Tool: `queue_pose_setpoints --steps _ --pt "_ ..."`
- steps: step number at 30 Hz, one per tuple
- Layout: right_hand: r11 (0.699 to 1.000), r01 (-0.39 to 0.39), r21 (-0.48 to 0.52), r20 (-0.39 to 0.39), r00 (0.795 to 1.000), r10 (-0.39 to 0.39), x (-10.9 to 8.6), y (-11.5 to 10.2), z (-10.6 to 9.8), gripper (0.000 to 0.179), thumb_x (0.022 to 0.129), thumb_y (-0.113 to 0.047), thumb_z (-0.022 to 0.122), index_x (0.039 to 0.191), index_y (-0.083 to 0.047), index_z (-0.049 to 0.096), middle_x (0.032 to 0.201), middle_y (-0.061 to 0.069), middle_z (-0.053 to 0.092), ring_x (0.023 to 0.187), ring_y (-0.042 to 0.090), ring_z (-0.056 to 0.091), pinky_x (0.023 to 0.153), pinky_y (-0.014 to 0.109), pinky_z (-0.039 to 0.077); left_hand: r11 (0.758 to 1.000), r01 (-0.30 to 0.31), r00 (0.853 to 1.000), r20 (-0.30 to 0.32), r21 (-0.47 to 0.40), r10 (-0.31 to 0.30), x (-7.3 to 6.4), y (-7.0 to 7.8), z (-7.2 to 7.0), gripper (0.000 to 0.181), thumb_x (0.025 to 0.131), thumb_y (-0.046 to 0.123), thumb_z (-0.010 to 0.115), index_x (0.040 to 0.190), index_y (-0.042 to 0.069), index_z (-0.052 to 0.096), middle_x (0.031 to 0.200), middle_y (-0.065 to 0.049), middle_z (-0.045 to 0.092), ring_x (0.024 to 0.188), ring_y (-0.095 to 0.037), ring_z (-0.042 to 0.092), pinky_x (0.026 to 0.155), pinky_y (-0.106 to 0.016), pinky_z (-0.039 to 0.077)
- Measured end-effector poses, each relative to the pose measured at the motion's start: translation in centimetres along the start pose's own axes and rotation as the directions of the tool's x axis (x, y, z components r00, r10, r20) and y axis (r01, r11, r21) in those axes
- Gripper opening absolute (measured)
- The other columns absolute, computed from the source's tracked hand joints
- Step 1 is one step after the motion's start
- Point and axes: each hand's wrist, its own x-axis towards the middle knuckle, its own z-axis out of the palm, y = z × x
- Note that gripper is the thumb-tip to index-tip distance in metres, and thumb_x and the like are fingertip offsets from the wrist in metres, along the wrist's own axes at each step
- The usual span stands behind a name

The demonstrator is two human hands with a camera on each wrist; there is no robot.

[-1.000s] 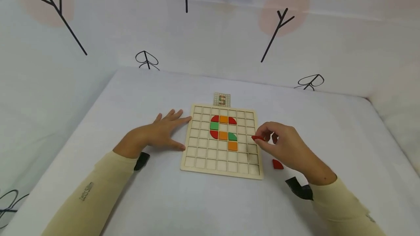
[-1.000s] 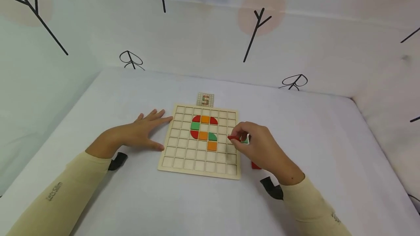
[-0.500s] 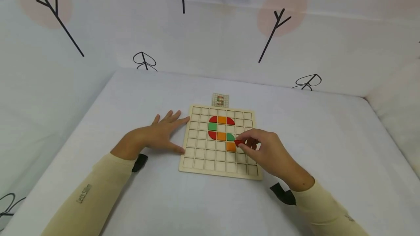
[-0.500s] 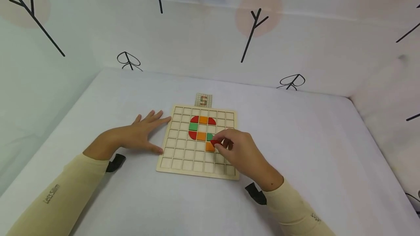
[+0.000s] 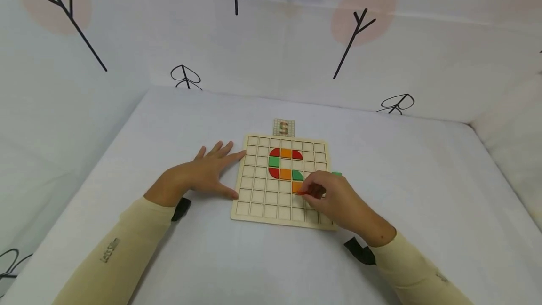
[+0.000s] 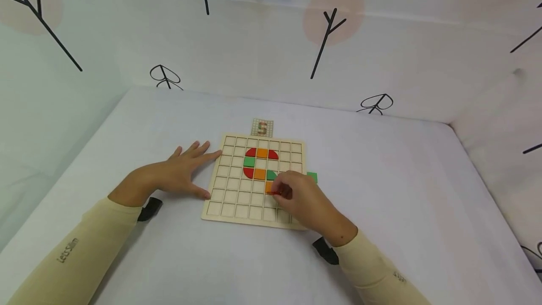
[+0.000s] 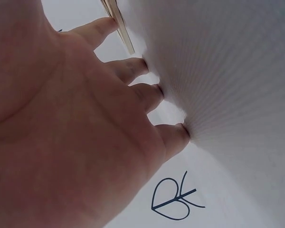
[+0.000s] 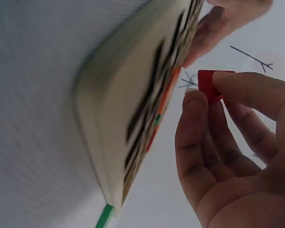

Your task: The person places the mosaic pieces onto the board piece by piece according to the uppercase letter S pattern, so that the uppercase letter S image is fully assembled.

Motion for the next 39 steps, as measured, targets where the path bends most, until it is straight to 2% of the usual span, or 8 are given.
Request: queue_pose_setpoints --steps 5,11,17,24,30,39 --pt "1.0 -0.027 -0.013 0.047 0.999 0.027 0.24 0.29 0.44 0.013 0.084 -0.009 0.081 0.088 -0.013 0.069 0.089 -0.006 0.068 0.08 0.009 0.061 0.069 0.02 0.056 1.0 0.002 1.0 -0.003 0.006 -0.002 0.09 -0.11 0.06 0.113 0.074 0.063 0.079 0.161 0.035 0.013 0.17 -0.008 -0.003 0.156 -0.035 -0.009 0.123 -0.064 -0.006" --pt "1.0 0.0 -0.014 0.037 0.999 0.001 0.21 0.54 0.74 0.014 0.082 -0.009 0.082 0.085 -0.014 0.069 0.088 -0.006 0.067 0.079 0.008 0.06 0.067 0.019 0.056 1.0 0.014 1.0 -0.005 0.0 -0.014 0.17 -0.17 0.12 0.114 0.074 0.064 0.079 0.161 0.037 0.011 0.17 -0.007 -0.004 0.157 -0.034 -0.01 0.123 -0.062 -0.007" --pt "0.999 0.026 -0.035 0.063 0.998 -0.024 0.21 0.88 0.88 0.013 0.082 -0.008 0.081 0.083 -0.015 0.07 0.085 -0.006 0.067 0.076 0.005 0.06 0.066 0.018 0.055 1.0 0.019 1.0 0.003 -0.009 -0.019 0.13 -0.1 0.04 0.113 0.074 0.062 0.079 0.161 0.037 0.011 0.17 -0.006 -0.004 0.157 -0.034 -0.01 0.123 -0.062 -0.007" --pt "0.997 0.0 -0.08 0.117 0.993 0.009 0.16 0.72 0.66 0.011 0.084 -0.008 0.08 0.086 -0.017 0.076 0.088 -0.009 0.069 0.077 0.004 0.061 0.068 0.018 0.055 1.0 0.02 1.0 0.006 -0.016 -0.02 0.1 0.03 -0.01 0.113 0.075 0.061 0.08 0.161 0.036 0.011 0.17 -0.006 -0.004 0.156 -0.033 -0.011 0.123 -0.062 -0.008" --pt "0.99 0.044 -0.135 0.136 0.99 -0.025 0.06 0.72 0.4 0.009 0.085 -0.011 0.08 0.089 -0.019 0.08 0.087 -0.013 0.07 0.082 0.004 0.061 0.072 0.02 0.056 1.0 0.018 1.0 0.006 -0.016 -0.018 0.22 -0.07 0.01 0.113 0.075 0.061 0.08 0.161 0.037 0.011 0.17 -0.006 -0.004 0.157 -0.033 -0.011 0.123 -0.062 -0.008" --pt "0.989 0.081 -0.127 0.165 0.985 -0.06 -0.04 0.8 0.07 0.009 0.084 -0.011 0.08 0.09 -0.017 0.082 0.088 -0.012 0.069 0.082 0.006 0.06 0.068 0.018 0.054 1.0 0.023 1.0 0.004 -0.013 -0.023 0.32 -0.12 0.02 0.113 0.074 0.061 0.08 0.161 0.037 0.012 0.17 -0.006 -0.004 0.157 -0.032 -0.011 0.123 -0.062 -0.008"
